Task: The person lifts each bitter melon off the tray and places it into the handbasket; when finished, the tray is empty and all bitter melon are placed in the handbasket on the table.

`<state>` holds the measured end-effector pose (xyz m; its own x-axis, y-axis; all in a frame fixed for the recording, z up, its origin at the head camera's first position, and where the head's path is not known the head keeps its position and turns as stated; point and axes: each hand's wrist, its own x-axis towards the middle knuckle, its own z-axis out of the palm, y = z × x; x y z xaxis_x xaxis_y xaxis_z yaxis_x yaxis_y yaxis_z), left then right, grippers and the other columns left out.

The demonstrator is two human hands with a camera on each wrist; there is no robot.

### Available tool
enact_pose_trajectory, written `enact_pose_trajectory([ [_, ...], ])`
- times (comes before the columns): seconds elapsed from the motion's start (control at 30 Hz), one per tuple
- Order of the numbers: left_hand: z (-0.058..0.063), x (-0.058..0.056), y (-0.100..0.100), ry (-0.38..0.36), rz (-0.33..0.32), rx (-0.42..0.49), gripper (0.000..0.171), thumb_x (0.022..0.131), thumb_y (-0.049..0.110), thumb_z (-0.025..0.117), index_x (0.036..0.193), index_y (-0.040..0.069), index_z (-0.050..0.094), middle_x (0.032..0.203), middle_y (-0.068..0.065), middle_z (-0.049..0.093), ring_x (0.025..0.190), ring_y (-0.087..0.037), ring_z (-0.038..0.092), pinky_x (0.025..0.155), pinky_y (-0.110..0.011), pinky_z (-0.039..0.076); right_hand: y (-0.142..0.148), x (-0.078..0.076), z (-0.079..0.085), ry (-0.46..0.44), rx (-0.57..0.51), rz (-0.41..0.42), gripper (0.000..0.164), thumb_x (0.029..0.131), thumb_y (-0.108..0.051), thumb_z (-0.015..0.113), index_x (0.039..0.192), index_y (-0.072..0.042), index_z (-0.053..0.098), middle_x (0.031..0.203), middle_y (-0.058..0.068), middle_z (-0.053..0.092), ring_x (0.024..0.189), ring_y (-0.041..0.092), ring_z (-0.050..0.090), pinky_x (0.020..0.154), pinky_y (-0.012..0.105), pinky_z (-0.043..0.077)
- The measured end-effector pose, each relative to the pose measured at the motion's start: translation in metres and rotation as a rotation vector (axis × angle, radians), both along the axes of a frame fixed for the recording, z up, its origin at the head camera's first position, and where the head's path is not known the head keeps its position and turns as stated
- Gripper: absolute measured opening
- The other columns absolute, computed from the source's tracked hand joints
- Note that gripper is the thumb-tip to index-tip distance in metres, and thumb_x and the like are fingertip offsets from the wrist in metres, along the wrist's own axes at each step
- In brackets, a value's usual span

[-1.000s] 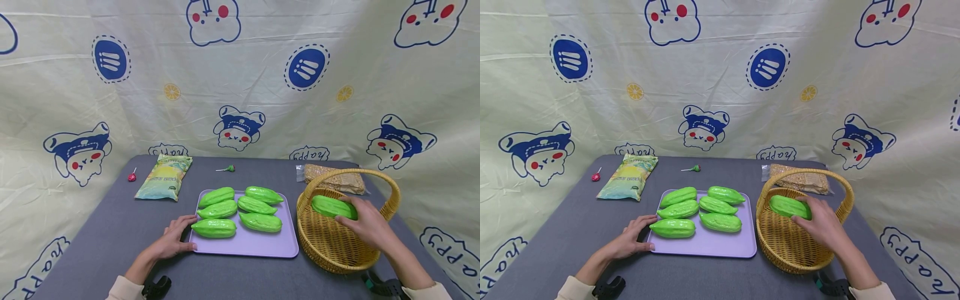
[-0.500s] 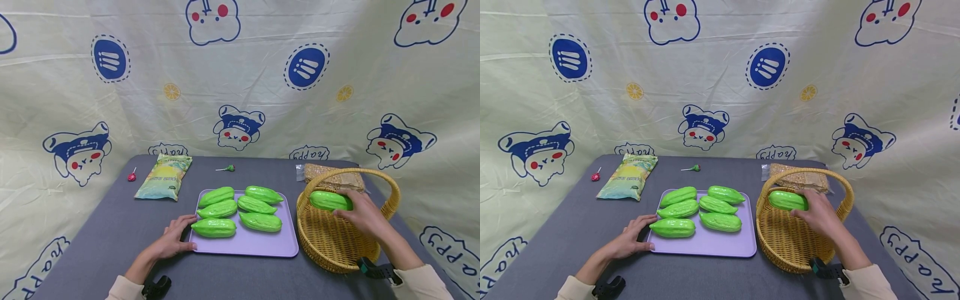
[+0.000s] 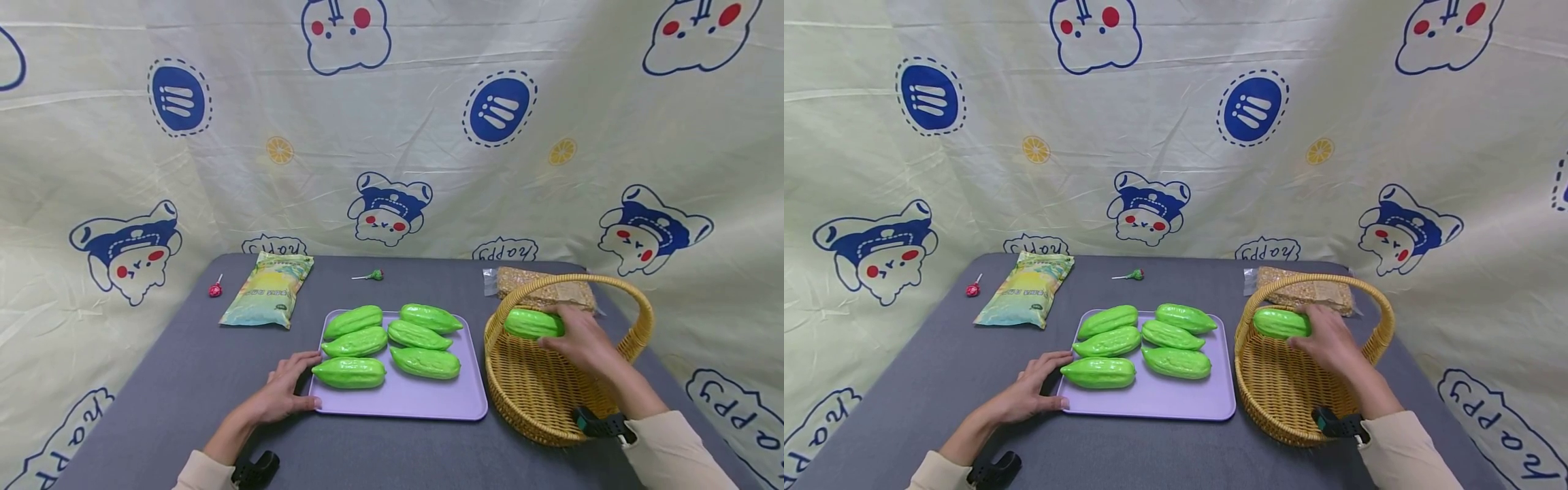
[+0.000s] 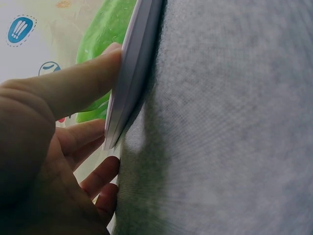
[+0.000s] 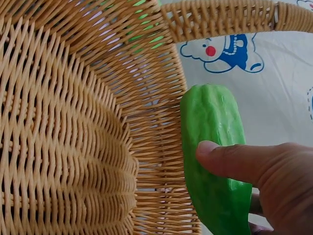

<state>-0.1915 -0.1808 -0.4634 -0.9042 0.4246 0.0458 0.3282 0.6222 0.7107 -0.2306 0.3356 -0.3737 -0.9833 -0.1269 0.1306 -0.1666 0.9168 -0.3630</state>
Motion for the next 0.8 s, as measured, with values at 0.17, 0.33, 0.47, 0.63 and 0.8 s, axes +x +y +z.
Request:
enact_pose_trajectory([
  [0.17,0.0,0.0,0.0,0.001,-0.002,0.001,0.073,0.078,0.033,0.074,0.138,0.005,0.044,0.146,-0.014,0.036,0.126,-0.036,0.032,0.087,-0.041,0.024,0.001,-0.007,-0.007,-0.004,0.007,-0.014,0.065,0.077,-0.023,0.076,0.129,0.004,0.048,0.119,0.027,0.052,0.094,0.035,0.05,0.072,0.042,0.038],
  [0.33,-0.001,0.0,-0.001,-0.006,0.0,0.0,0.073,0.078,0.034,0.074,0.138,0.006,0.044,0.146,-0.013,0.036,0.126,-0.035,0.031,0.087,-0.041,0.024,0.004,-0.012,-0.016,-0.012,-0.009,-0.022,0.065,0.076,-0.023,0.076,0.129,0.005,0.048,0.118,0.027,0.052,0.094,0.034,0.051,0.073,0.043,0.04],
  [0.47,-0.001,-0.001,-0.001,-0.014,0.005,-0.009,0.073,0.078,0.035,0.074,0.138,0.007,0.044,0.146,-0.012,0.036,0.126,-0.035,0.031,0.087,-0.041,0.024,0.006,-0.016,-0.022,-0.006,0.003,-0.032,0.063,0.076,-0.022,0.077,0.126,0.004,0.05,0.119,0.027,0.054,0.098,0.038,0.05,0.077,0.047,0.039],
  [0.63,-0.001,-0.001,0.0,-0.017,0.008,-0.013,0.073,0.078,0.034,0.074,0.138,0.007,0.044,0.146,-0.012,0.036,0.126,-0.035,0.031,0.087,-0.041,0.024,0.007,-0.02,-0.028,-0.021,0.023,-0.04,0.06,0.076,-0.022,0.077,0.124,0.004,0.052,0.119,0.028,0.054,0.1,0.041,0.048,0.076,0.049,0.038],
  [0.8,-0.002,-0.002,-0.001,-0.011,0.005,-0.007,0.073,0.078,0.034,0.075,0.138,0.007,0.044,0.146,-0.012,0.036,0.125,-0.035,0.032,0.087,-0.041,0.024,0.007,-0.021,-0.031,-0.017,0.04,-0.027,0.058,0.075,-0.022,0.078,0.121,0.004,0.053,0.113,0.026,0.056,0.093,0.036,0.05,0.073,0.045,0.039],
])
